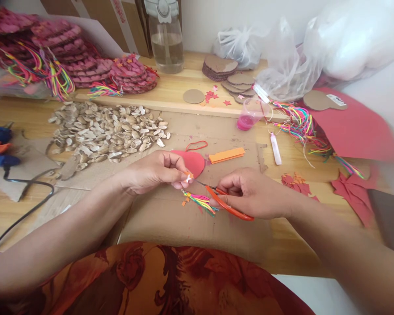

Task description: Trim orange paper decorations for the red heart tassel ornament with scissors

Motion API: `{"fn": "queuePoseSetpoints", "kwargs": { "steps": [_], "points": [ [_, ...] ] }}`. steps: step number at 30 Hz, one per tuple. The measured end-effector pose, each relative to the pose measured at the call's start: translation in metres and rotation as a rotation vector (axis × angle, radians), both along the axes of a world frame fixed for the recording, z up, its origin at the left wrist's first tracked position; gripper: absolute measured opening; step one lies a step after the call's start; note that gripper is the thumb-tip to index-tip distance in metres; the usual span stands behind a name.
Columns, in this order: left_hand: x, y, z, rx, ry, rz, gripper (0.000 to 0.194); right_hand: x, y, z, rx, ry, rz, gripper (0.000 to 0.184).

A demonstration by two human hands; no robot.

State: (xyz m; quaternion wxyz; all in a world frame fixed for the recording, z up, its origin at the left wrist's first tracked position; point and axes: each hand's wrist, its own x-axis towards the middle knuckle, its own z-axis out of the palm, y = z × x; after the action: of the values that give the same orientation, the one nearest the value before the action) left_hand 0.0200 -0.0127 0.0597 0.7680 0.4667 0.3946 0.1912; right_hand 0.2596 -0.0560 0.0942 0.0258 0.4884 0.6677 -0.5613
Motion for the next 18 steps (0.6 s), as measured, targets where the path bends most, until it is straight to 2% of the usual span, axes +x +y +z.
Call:
{"fn": "queuePoseSetpoints", "kwargs": {
  "steps": [12, 18],
  "points": [
    [0.0014, -0.0005, -0.0012, -0.011, -0.012, 0.026, 0.011, 0.0002, -0.0028, -0.0044, -0.069, 0.011, -0.064, 0.033],
    [0.0016, -0.0013, -0.0015, 0.007, -0.004, 0.04, 0.008, -0.002, -0.0038, -0.0049, -0.097, 0.009, -0.092, 0.034]
  ]
}}
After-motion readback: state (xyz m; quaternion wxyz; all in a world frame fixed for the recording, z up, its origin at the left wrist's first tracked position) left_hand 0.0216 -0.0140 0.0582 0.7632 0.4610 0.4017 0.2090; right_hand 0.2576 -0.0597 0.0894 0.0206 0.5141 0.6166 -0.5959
